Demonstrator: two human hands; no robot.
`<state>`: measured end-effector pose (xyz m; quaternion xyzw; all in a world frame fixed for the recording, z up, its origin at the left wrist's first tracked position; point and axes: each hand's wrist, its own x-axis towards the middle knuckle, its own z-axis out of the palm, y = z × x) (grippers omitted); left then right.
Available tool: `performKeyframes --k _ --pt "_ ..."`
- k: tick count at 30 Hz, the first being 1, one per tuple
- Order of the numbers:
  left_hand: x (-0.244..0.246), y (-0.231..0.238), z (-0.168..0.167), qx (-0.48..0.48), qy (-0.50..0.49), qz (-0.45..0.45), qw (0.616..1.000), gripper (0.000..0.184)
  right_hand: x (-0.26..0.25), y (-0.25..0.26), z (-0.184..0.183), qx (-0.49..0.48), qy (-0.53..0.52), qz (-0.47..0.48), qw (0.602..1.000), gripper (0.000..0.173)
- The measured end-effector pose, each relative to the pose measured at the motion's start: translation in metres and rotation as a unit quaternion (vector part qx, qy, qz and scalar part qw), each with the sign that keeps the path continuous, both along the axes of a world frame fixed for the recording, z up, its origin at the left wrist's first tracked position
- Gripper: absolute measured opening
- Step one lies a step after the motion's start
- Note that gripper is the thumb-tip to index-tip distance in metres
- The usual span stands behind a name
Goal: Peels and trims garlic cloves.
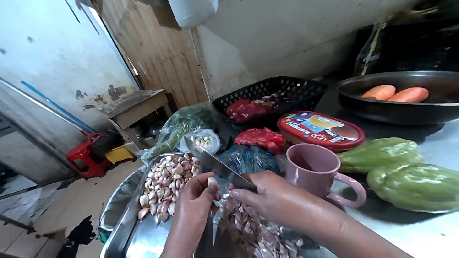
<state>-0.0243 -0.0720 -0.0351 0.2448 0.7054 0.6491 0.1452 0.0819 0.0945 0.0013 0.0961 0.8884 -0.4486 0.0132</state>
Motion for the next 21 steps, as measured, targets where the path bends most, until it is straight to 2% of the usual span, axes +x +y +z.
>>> performKeyframes --k 5,10,14,21 --pt "0.006 0.001 -0.004 -0.083 0.117 0.018 0.989 0.021 -0.001 -0.011 0.002 0.095 0.005 0.022 0.995 0.041" --pt "0.01 0.004 -0.001 -0.104 0.128 0.039 0.985 0.018 0.0 -0.016 -0.003 0.153 0.036 0.039 0.987 0.038" --pt "0.013 0.005 0.002 -0.133 0.154 0.054 0.978 0.019 0.0 -0.017 0.001 0.166 0.015 0.039 0.985 0.039" --pt "0.015 0.006 -0.002 -0.119 0.19 0.063 0.972 0.022 0.0 -0.02 -0.002 0.209 0.027 0.034 0.977 0.038"
